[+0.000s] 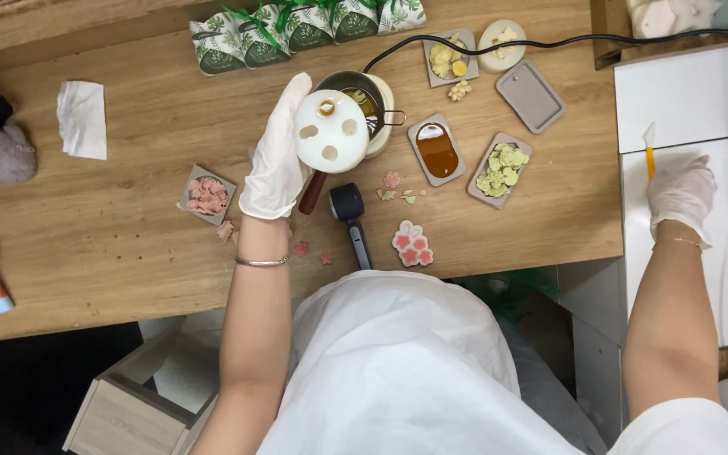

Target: Pouring yellow liquid wax into a silicone mold and scraping edges to create decorative candle inserts.

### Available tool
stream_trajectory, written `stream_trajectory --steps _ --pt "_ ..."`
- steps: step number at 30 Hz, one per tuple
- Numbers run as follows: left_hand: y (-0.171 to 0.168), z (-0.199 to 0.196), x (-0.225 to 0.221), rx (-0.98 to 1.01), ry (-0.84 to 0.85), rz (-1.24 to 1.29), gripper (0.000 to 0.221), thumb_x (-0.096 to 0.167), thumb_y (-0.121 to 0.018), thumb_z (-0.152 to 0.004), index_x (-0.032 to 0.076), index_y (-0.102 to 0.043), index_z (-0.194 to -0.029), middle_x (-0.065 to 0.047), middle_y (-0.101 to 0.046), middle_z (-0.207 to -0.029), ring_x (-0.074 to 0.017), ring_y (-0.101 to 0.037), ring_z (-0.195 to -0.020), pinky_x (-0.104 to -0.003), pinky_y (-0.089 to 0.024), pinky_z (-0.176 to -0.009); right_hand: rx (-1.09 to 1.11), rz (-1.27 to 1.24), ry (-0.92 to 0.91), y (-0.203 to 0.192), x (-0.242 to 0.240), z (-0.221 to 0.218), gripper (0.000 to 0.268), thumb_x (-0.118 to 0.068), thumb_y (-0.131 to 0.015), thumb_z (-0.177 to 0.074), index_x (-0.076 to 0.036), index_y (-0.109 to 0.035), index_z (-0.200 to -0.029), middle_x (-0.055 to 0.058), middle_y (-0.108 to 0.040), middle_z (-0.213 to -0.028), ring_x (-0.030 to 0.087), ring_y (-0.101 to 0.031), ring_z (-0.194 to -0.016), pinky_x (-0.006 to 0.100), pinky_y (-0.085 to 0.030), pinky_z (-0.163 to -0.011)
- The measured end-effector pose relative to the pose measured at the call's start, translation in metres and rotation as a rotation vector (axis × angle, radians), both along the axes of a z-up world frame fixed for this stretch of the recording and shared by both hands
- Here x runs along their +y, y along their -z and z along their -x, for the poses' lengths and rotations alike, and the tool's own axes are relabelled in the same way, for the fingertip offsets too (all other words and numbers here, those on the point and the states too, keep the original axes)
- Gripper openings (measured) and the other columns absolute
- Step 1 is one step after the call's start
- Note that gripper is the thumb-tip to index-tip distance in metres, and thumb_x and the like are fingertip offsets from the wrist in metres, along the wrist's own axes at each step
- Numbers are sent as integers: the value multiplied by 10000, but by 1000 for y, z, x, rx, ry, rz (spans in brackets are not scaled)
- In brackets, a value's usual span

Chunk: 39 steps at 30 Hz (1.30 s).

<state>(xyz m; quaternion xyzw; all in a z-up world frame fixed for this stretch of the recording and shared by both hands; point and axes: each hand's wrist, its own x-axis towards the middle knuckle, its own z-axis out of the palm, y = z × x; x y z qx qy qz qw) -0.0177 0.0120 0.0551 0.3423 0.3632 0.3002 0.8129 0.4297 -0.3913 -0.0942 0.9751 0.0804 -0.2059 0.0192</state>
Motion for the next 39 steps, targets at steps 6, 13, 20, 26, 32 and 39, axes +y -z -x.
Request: stream_trajectory --steps 6,13,20,26,32,39 --pt "0 -2 -1 -10 -30 38 511 341 -638 -1016 46 -582 -1429 -81 -681 -1305 -175 -654 -1200 -325 -548 -1028 -202 -119 -32 82 -38 -35 334 -76 -664 -977 160 -598 -1205 308 -639 -1145 407 -684 -1006 416 -556 -852" --pt "-13 -7 -4 41 -70 86 495 346 -687 -966 64 -617 -1368 -75 -694 -1263 -165 -664 -1158 -325 -563 -990 -136 903 -822 11 8 21 544 -233 -809 -882 -29 -624 -1350 95 -700 -1216 220 -679 -1129 329 -597 -934" --pt "-14 -3 -5 -31 -43 29 529 356 -685 -981 48 -599 -1403 -79 -675 -1315 -165 -645 -1214 -320 -547 -1038 -223 -252 41 13 1 31 219 -108 -680 -994 51 -638 -1137 256 -704 -1078 373 -696 -915 428 -546 -843" --pt "13 8 -1 -84 30 -83 581 377 -606 -1042 36 -514 -1503 -93 -589 -1468 -188 -565 -1351 -333 -468 -1152 97 -1220 52 -131 90 127 162 -19 -677 -1056 -17 -569 -1177 60 -659 -1037 122 -633 -841 272 -503 -706" --pt "22 10 -2 -153 128 -162 604 366 -560 -1084 25 -425 -1563 -104 -501 -1571 -206 -500 -1435 -353 -410 -1226 -180 -1167 -798 -230 169 200 213 -11 -790 -1029 -96 -746 -1220 48 -683 -1032 149 -636 -913 301 -482 -827" --pt "21 7 -14 -245 169 -176 602 372 -559 -1095 29 -421 -1570 -104 -500 -1579 -196 -507 -1440 -353 -408 -1236 -488 -918 -1205 -226 211 208 235 -107 -815 -1027 -244 -788 -1216 -73 -663 -961 133 -593 -917 322 -363 -907"
